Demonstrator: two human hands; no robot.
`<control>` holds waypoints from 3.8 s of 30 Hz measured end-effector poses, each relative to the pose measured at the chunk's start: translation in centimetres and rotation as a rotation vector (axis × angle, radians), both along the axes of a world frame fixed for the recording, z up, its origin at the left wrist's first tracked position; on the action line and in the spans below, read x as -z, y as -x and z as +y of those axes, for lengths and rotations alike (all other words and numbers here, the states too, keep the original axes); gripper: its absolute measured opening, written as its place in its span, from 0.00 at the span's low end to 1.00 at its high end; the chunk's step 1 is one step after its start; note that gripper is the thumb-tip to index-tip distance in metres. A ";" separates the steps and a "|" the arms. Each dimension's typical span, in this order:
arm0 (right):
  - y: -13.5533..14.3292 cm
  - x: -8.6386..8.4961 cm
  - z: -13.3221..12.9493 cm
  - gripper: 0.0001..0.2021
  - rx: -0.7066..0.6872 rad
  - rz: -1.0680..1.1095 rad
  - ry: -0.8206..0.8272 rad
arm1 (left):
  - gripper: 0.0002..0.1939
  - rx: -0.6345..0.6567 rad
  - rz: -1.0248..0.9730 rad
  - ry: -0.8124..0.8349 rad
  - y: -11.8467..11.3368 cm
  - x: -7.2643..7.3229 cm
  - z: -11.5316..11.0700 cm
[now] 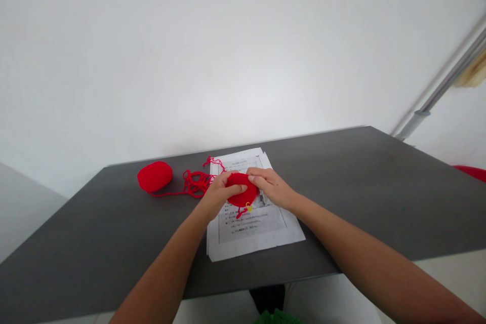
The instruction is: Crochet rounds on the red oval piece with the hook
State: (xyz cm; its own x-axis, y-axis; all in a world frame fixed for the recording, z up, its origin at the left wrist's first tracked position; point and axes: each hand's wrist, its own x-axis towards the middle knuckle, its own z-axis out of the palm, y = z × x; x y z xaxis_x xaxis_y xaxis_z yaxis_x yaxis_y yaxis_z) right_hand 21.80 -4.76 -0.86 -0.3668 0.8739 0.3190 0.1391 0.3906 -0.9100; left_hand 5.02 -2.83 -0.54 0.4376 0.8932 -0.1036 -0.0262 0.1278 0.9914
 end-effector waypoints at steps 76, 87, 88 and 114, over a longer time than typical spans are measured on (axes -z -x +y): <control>0.1 -0.2 0.1 0.13 0.035 -0.116 -0.060 | 0.08 0.079 0.198 -0.103 0.0 -0.3 -0.2; 0.0 -0.3 0.0 0.12 0.085 -0.088 -0.034 | 0.09 0.081 0.169 -0.075 -0.3 -0.4 -0.5; 0.0 -0.3 0.0 0.11 0.091 -0.075 -0.041 | 0.09 0.069 0.143 -0.070 -0.3 -0.4 -0.5; -0.1 -0.1 -0.1 0.13 0.002 0.002 -0.040 | 0.11 0.032 0.033 -0.172 -0.1 -0.3 -0.3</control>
State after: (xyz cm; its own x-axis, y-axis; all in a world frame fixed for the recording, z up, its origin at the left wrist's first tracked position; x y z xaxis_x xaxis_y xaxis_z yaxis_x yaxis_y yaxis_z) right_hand 21.86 -4.84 -0.72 -0.3645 0.8610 0.3547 0.1383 0.4267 -0.8938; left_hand 5.08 -3.17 -0.21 0.4650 0.8847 0.0343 0.0081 -0.0430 0.9990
